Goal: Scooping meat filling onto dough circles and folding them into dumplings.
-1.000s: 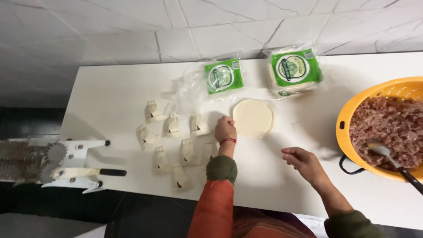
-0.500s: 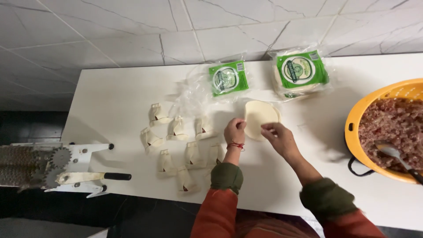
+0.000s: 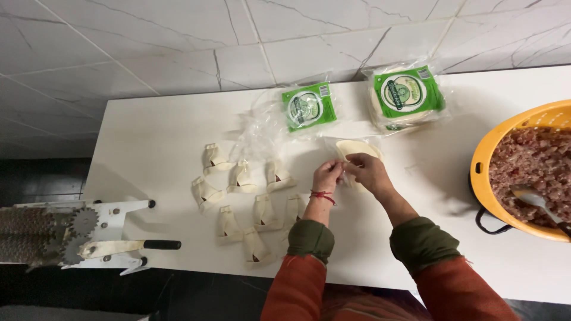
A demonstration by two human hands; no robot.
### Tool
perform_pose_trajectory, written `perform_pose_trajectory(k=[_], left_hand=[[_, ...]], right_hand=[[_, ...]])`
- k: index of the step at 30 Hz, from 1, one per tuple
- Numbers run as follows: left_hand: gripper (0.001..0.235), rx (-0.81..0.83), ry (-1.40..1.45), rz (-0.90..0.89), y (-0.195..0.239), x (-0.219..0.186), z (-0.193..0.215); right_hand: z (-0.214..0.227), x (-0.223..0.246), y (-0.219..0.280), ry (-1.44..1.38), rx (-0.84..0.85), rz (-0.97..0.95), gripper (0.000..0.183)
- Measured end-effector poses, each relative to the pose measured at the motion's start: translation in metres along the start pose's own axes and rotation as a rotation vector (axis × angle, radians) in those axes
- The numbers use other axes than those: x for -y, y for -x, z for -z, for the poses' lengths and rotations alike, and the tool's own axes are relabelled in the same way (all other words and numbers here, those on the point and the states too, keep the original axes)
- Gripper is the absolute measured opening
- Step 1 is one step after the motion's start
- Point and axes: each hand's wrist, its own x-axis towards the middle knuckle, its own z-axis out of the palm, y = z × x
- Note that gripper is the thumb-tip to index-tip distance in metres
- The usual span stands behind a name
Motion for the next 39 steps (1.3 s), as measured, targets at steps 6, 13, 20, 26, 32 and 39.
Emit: perform_pose_trajectory(k=[6,13,20,26,32,39], left_hand=[[0.016,-0.237,-0.074,-0.009,-0.016,0.023,0.026],[0.017,-0.440,-0.082,0.028,0.002,-0.009,0.014],[0.016,-0.433,-1.052,-0.301,0.023,-0.021,0.002],[0.076,0.132,-1.030,-0.497,0.070,-0.024,-0.069],[0.060,0.815,-1.366,-0.203,0.128,0.024,-0.125],[0.039,0.167,-0.943,-0.872,0.059,-0.037,-0.075]], right_hand=[[0.028,-0.038,-0.019,-0.210,-0.078,-0.089,0.031],[0.107,0.022,0.027,-0.571,-0.159,-0.090,0.011],[0.161,0.028,0.125,-0.692,-0.284,-0.110,0.010],[0.173,-0.026,0.169,-0.866,-0.204,-0.125,0.020],[0.130,0.065,0.233,-0.639,-0.376,0.075,0.039],[0.137,0.024,0.245,-0.491,-0.289,0.407,0.039]])
